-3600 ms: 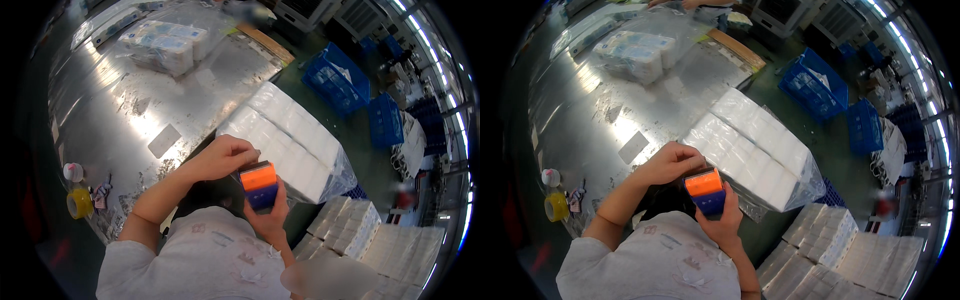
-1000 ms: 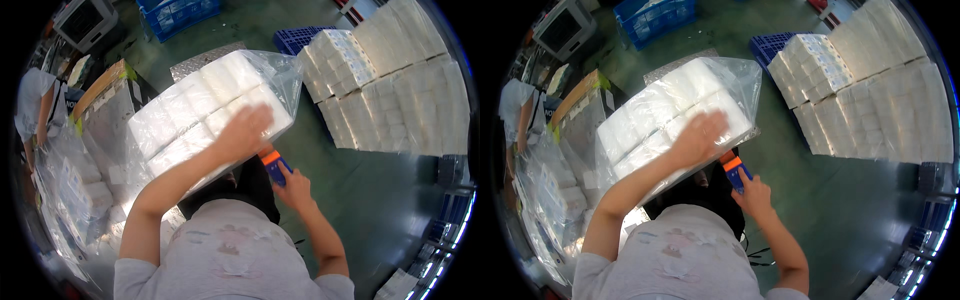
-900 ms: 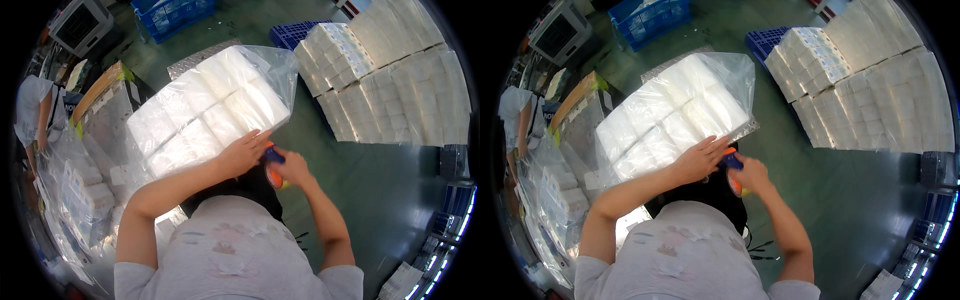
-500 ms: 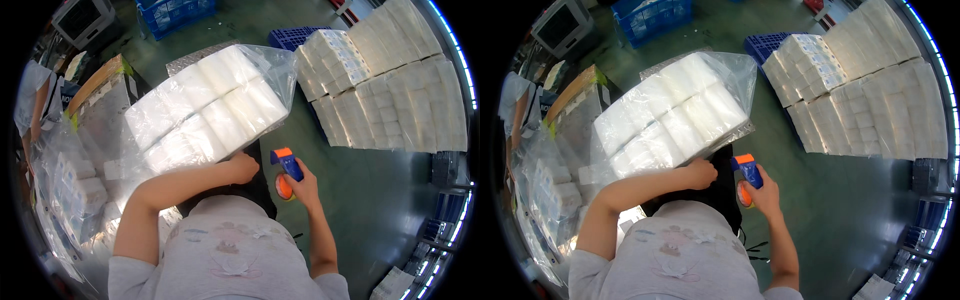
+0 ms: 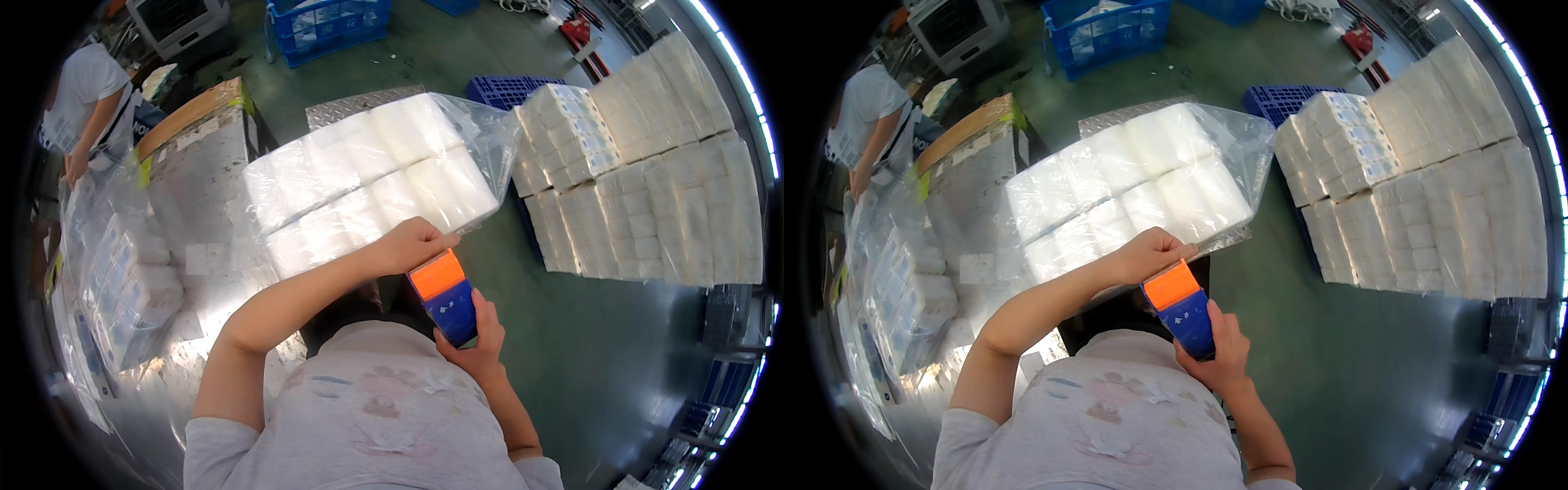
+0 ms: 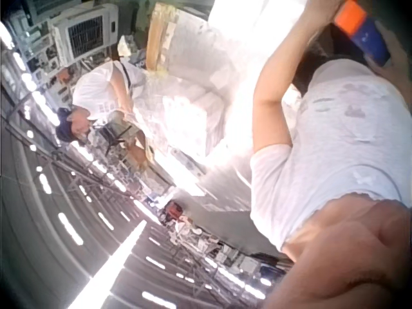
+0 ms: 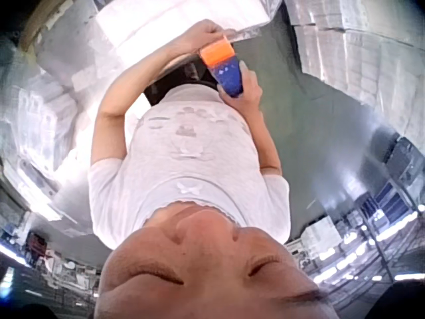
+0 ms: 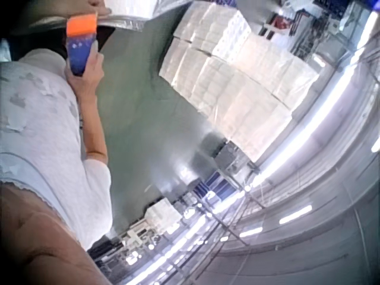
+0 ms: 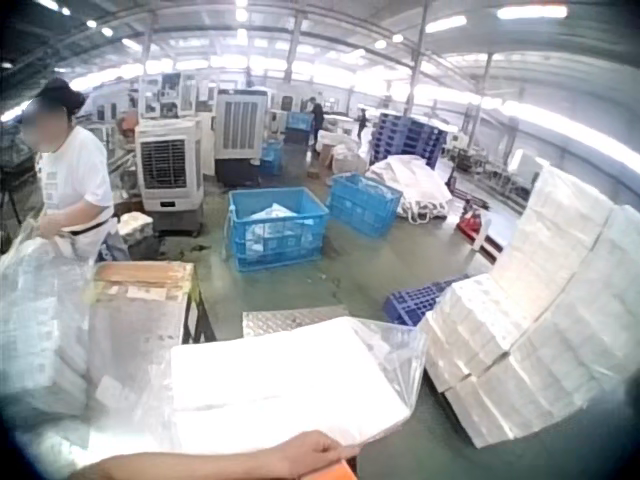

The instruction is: The person packs paper rolls into large plastic bags on a metal table, seals a bag using a tape dispenser, and then moves to a crate to sort individual rolls into another plastic bag.

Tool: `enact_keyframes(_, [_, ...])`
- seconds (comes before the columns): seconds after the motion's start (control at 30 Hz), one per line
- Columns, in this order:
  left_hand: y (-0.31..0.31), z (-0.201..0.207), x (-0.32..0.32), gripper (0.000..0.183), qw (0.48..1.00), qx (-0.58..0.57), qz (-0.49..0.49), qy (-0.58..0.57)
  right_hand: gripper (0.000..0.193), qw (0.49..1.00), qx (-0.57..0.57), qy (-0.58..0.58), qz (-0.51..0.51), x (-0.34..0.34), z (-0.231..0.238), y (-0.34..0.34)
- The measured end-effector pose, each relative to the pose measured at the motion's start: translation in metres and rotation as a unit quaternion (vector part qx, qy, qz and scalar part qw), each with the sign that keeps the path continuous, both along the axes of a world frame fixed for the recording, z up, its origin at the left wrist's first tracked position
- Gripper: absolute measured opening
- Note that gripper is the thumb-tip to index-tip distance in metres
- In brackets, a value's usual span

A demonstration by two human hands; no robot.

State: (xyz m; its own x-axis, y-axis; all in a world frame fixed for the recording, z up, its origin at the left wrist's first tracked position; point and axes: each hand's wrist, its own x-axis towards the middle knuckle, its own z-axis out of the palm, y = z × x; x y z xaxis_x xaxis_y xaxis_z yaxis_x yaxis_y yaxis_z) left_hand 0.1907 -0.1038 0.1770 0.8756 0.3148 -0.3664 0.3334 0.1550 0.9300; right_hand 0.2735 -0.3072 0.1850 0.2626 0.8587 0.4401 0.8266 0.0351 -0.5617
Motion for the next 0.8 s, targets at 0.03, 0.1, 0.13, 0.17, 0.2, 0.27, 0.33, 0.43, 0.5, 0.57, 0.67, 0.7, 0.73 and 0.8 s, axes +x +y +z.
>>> enact_keyframes(0.03, [0.005, 0.001, -0.005, 0.045, 0.998, 0.062, 0.014, -0.004, 0.076, 1.0, -0.002, 0.003, 0.001, -0.004, 0.0, 0.005])
enact_keyframes(0.1, [0.014, 0.002, -0.015, 0.044, 0.982, 0.185, 0.037, -0.009, 0.076, 1.0, -0.007, 0.008, 0.001, -0.013, -0.001, 0.016])
enact_keyframes(0.13, [0.018, 0.004, -0.023, 0.041, 0.962, 0.263, 0.052, -0.046, 0.077, 1.0, -0.023, 0.013, 0.003, -0.017, 0.001, 0.02])
enact_keyframes(0.17, [0.022, 0.006, -0.029, 0.039, 0.944, 0.323, 0.058, -0.04, 0.078, 0.999, -0.038, 0.018, 0.004, -0.021, 0.002, 0.024])
enact_keyframes(0.2, [0.026, 0.008, -0.036, 0.037, 0.922, 0.381, 0.065, -0.034, 0.079, 0.998, -0.055, 0.022, 0.006, -0.024, 0.003, 0.026])
enact_keyframes(0.27, [0.045, 0.012, -0.05, 0.037, 0.882, 0.46, 0.104, -0.005, 0.081, 0.996, -0.089, 0.008, 0.005, -0.023, 0.002, 0.019])
enact_keyframes(0.33, [0.09, 0.022, -0.064, 0.042, 0.838, 0.521, 0.155, 0.046, 0.081, 0.994, -0.109, -0.018, -0.024, -0.016, -0.01, 0.0])
enact_keyframes(0.43, [0.18, 0.017, -0.086, 0.05, 0.734, 0.639, 0.205, 0.105, 0.081, 0.989, -0.142, -0.041, -0.03, 0.002, -0.033, -0.045])
enact_keyframes(0.5, [0.209, 0.021, -0.099, 0.051, 0.729, 0.642, 0.19, 0.14, 0.08, 0.98, -0.197, -0.027, -0.024, 0.007, -0.039, -0.06])
enact_keyframes(0.57, [0.228, 0.013, -0.098, 0.05, 0.744, 0.62, 0.175, 0.179, 0.079, 0.971, -0.234, -0.036, -0.036, 0.005, -0.038, -0.052])
enact_keyframes(0.67, [0.24, -0.033, -0.109, 0.046, 0.788, 0.547, 0.099, 0.266, 0.079, 0.961, -0.269, -0.04, -0.042, -0.007, -0.036, -0.025])
enact_keyframes(0.7, [0.237, -0.046, -0.114, 0.05, 0.806, 0.522, 0.037, 0.275, 0.078, 0.959, -0.276, -0.042, -0.04, -0.009, -0.035, -0.018])
enact_keyframes(0.73, [0.236, -0.049, -0.11, 0.053, 0.853, 0.433, 0.056, 0.286, 0.078, 0.957, -0.284, -0.046, -0.044, -0.01, -0.033, -0.014])
enact_keyframes(0.8, [0.234, -0.053, -0.104, 0.064, 0.919, 0.237, 0.087, 0.303, 0.076, 0.951, -0.3, -0.053, -0.05, -0.012, -0.028, -0.005])
